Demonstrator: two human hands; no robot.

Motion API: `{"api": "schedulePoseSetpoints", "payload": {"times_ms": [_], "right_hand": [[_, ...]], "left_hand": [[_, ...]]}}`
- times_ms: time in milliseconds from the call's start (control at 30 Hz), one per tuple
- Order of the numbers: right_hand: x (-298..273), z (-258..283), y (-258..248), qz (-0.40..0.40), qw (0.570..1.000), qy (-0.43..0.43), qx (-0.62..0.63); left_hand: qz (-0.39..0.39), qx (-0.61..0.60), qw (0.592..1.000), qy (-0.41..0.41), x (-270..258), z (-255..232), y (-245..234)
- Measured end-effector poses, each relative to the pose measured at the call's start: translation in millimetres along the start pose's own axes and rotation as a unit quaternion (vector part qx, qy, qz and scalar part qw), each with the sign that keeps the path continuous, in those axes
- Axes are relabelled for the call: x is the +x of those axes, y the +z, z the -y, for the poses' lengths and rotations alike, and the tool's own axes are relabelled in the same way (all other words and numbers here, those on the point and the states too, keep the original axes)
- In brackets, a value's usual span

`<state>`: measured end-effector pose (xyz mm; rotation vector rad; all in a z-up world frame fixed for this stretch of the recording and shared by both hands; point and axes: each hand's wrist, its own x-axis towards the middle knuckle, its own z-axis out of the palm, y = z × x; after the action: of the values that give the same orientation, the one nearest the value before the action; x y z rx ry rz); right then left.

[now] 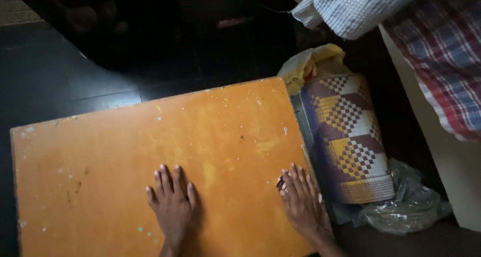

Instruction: The person wipes the surface of a wooden table with a cloth. They then dip the cloth into a small orange jug and continue wiping the table's legs and frame.

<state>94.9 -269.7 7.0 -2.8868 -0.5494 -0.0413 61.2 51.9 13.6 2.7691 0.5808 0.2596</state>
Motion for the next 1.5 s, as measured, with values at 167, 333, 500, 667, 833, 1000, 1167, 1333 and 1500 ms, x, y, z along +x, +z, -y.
{"api": "schedulePoseSetpoints", "payload": {"times_ms": [167,333,500,667,833,1000,1167,1333,1500], "right_hand": [[111,0,25,0.001,1.000,0.004,0.016],[271,0,42,0.006,1.000,0.018,0.010],[288,2,45,-0.004,0.999,0.019,0.030],[178,10,37,0.041,0.998,0.013,0.047],[18,36,24,0.089,0.995,-0.040,0.034],[0,57,15,0.095,0.992,-0.059,0.061],[139,59,27,0.082,0.994,-0.076,0.017],[276,61,38,0.026,0.997,-0.065,0.029],[292,62,48,0.039,0.997,-0.048,0.048]], "left_hand": [[0.010,-0.008,1.000,0.000,1,1,-1],[0.016,-0.009,1.000,0.001,4,5,2],[-0.001,-0.009,1.000,0.020,0,7,2],[-0.006,-0.010,1.000,0.023,-3,13,4],[0.002,-0.013,1.000,0.013,-4,13,6],[0.028,-0.004,1.000,-0.005,1,9,4],[0.014,-0.015,1.000,-0.001,0,8,4],[0.007,-0.019,1.000,-0.003,3,10,4],[-0.009,0.002,1.000,0.022,0,15,7]]}}
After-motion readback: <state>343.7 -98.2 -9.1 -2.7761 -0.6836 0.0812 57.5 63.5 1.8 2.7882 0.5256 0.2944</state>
